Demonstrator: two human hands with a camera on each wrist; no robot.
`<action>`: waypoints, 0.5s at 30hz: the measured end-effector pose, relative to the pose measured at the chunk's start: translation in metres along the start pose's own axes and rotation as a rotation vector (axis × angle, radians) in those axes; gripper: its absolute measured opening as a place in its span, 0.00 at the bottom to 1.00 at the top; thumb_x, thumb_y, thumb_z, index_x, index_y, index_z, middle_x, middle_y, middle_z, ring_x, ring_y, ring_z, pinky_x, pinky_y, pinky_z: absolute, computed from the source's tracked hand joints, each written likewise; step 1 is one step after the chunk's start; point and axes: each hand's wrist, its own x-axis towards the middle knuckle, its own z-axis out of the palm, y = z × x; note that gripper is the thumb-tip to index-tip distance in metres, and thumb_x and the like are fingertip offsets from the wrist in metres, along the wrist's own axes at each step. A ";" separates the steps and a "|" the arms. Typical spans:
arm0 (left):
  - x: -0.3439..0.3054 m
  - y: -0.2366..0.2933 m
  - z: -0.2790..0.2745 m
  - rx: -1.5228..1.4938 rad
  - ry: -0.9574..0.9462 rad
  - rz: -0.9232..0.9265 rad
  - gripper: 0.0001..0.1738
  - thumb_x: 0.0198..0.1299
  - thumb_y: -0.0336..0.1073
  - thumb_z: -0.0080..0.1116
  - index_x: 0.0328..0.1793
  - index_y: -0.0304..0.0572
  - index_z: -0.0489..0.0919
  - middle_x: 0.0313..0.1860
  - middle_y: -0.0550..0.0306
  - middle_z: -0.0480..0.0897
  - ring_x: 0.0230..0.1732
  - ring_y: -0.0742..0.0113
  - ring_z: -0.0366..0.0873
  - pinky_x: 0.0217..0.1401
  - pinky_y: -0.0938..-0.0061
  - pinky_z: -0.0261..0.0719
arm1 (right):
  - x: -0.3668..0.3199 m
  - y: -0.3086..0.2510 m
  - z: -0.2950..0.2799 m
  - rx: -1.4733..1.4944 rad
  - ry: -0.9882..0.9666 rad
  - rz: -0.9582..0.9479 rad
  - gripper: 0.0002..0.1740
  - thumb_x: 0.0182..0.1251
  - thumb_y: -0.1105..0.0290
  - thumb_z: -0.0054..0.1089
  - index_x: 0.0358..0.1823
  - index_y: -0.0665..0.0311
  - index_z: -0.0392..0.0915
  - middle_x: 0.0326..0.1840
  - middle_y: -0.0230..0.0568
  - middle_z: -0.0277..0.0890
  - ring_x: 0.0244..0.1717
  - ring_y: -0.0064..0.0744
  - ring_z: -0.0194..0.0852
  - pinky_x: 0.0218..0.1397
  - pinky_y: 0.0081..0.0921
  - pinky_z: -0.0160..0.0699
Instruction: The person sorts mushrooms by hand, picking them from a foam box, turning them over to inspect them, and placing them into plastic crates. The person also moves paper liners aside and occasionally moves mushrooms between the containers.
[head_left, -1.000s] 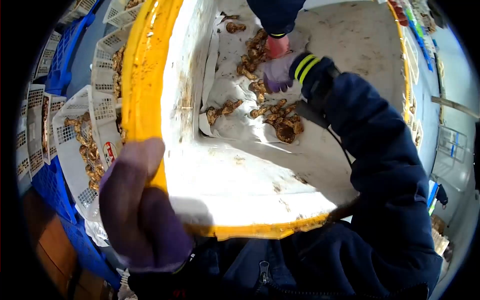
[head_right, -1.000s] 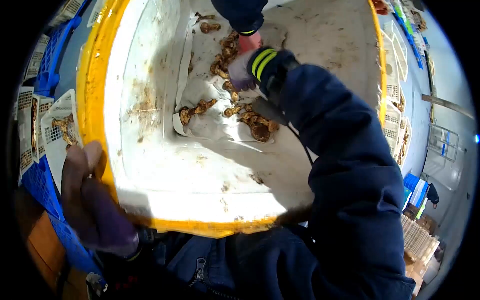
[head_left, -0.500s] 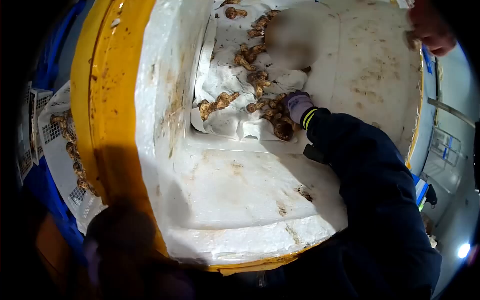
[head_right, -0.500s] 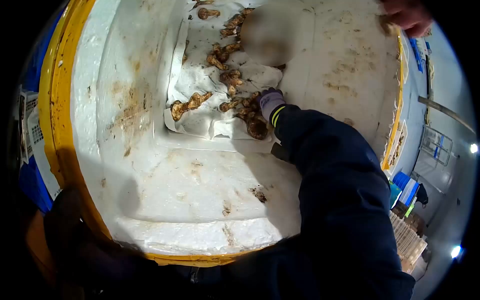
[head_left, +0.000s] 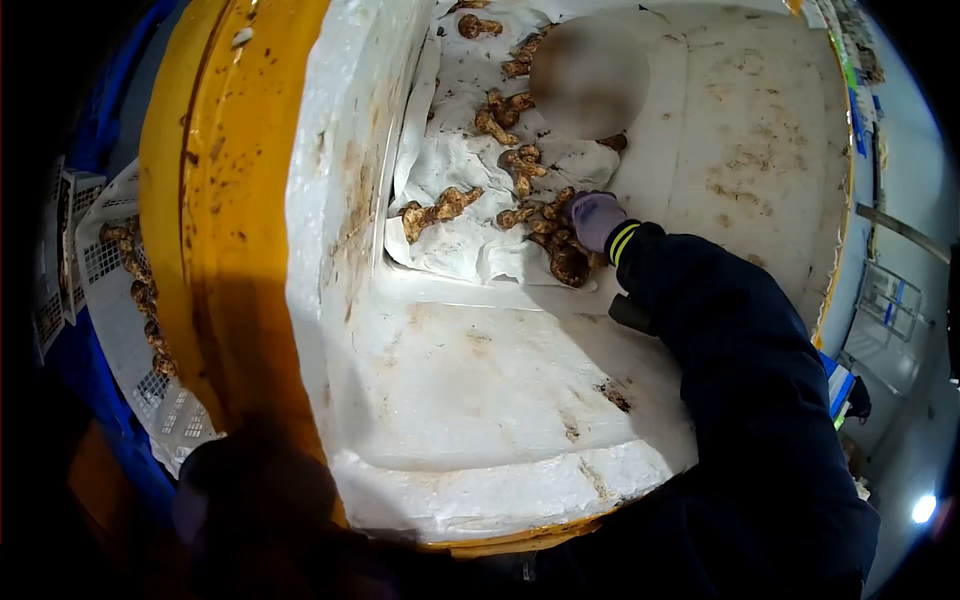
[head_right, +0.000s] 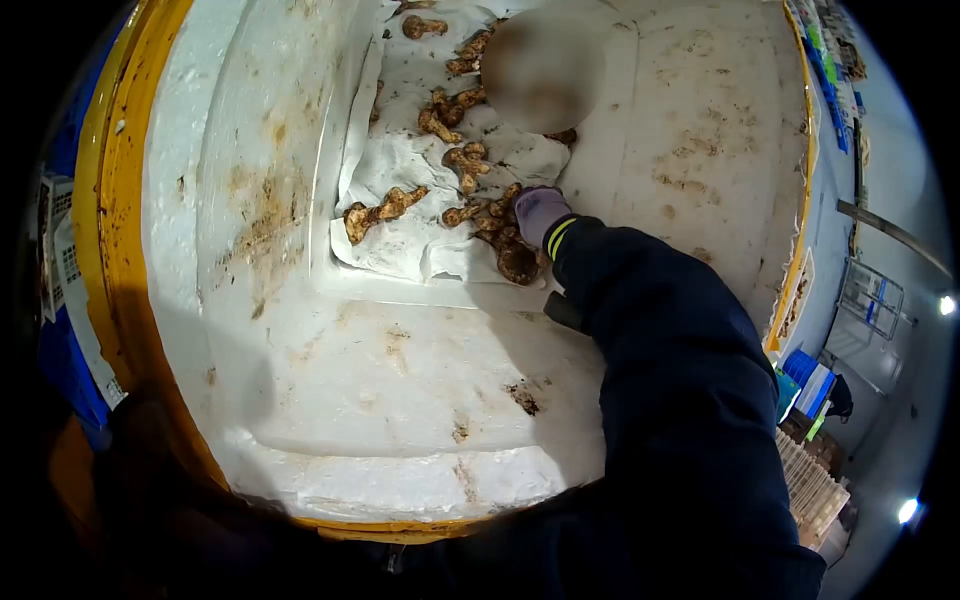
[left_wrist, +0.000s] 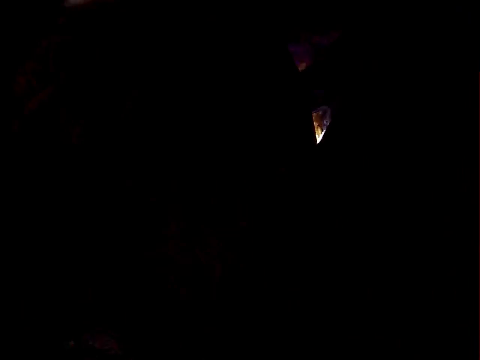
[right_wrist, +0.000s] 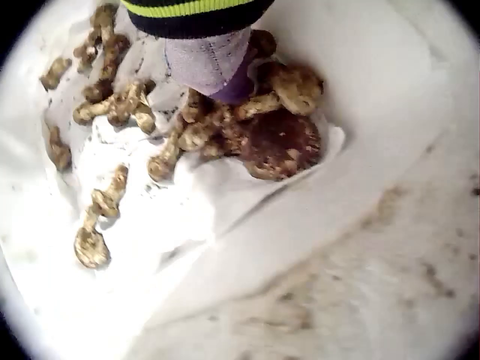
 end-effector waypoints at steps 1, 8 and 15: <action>0.000 0.000 0.000 -0.002 0.000 0.001 0.19 0.70 0.34 0.43 0.59 0.29 0.76 0.54 0.42 0.81 0.55 0.53 0.78 0.65 0.60 0.73 | 0.004 0.007 0.000 0.216 -0.025 0.009 0.18 0.60 0.67 0.57 0.51 0.63 0.77 0.39 0.50 0.82 0.42 0.48 0.81 0.41 0.45 0.76; 0.001 -0.002 0.000 -0.033 0.003 0.016 0.19 0.69 0.34 0.44 0.59 0.29 0.76 0.54 0.42 0.81 0.55 0.53 0.79 0.65 0.60 0.73 | 0.009 -0.011 -0.015 0.351 -0.104 -0.048 0.24 0.64 0.62 0.49 0.59 0.66 0.74 0.39 0.51 0.84 0.41 0.51 0.83 0.39 0.49 0.79; 0.000 -0.005 -0.003 -0.025 -0.013 0.008 0.19 0.69 0.33 0.44 0.59 0.29 0.76 0.53 0.42 0.81 0.55 0.53 0.79 0.64 0.60 0.74 | -0.030 -0.054 -0.055 0.203 -0.086 0.063 0.23 0.68 0.64 0.45 0.62 0.62 0.73 0.48 0.51 0.83 0.45 0.51 0.83 0.44 0.47 0.80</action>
